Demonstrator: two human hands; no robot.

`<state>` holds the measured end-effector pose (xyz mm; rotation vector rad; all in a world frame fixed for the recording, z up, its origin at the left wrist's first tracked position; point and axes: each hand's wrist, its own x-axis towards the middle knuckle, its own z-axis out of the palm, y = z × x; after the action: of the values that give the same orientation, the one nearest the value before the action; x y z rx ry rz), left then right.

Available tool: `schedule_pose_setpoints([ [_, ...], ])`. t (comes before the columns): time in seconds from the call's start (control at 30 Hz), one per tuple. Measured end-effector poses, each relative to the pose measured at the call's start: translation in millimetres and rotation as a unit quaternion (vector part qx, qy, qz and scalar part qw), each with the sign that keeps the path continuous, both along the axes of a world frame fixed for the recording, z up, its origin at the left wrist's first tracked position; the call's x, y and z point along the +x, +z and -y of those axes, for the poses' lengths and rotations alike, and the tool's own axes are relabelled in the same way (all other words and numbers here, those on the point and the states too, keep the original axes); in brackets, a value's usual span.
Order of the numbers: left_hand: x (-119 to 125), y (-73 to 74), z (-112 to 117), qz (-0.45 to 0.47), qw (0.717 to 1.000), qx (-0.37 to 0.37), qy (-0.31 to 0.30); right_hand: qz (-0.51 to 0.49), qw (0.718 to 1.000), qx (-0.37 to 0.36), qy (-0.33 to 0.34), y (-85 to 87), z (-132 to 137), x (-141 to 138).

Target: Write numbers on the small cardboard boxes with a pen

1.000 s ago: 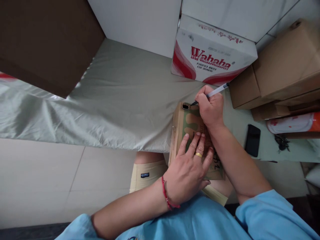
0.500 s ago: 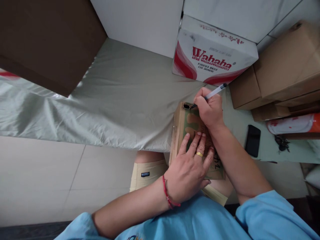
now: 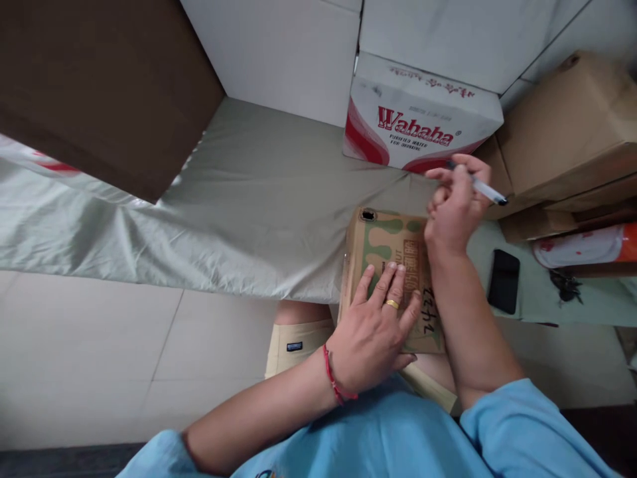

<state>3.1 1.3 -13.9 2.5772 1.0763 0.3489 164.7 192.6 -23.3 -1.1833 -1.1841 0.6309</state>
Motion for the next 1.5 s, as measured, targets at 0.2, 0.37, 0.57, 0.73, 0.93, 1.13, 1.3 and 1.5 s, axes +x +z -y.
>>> schedule_pose_setpoints([
  [0.2,-1,-1.2,0,-0.008,1.0,0.002,0.004,0.12,0.968,-0.113,-0.19,-38.4,42,85],
  [0.37,0,-2.9,0,-0.009,1.0,0.006,0.002,0.444,0.824,-0.334,-0.115,-80.6,102,155],
  [0.57,0,-1.7,-1,-0.004,1.0,0.006,0.009,0.519,0.728,-0.439,-0.088,-83.5,120,169],
  [0.73,-1,-0.7,0,-0.003,1.0,0.011,0.015,0.467,0.785,-0.388,-0.124,-80.7,123,177],
  [0.93,-1,-1.4,0,-0.009,1.0,0.013,0.013,0.436,0.742,-0.374,-0.347,-85.3,156,222],
  [1.13,-1,-1.9,0,-0.006,1.0,0.019,0.012,0.411,0.682,-0.526,-0.299,-87.9,169,245],
  [1.3,0,-2.2,1,-0.003,1.0,0.02,0.012,0.391,0.651,-0.577,-0.301,-83.9,151,255],
  [1.5,0,-3.7,4,-0.003,1.0,0.018,0.005,0.38,0.647,-0.59,-0.297,-79.7,149,258],
])
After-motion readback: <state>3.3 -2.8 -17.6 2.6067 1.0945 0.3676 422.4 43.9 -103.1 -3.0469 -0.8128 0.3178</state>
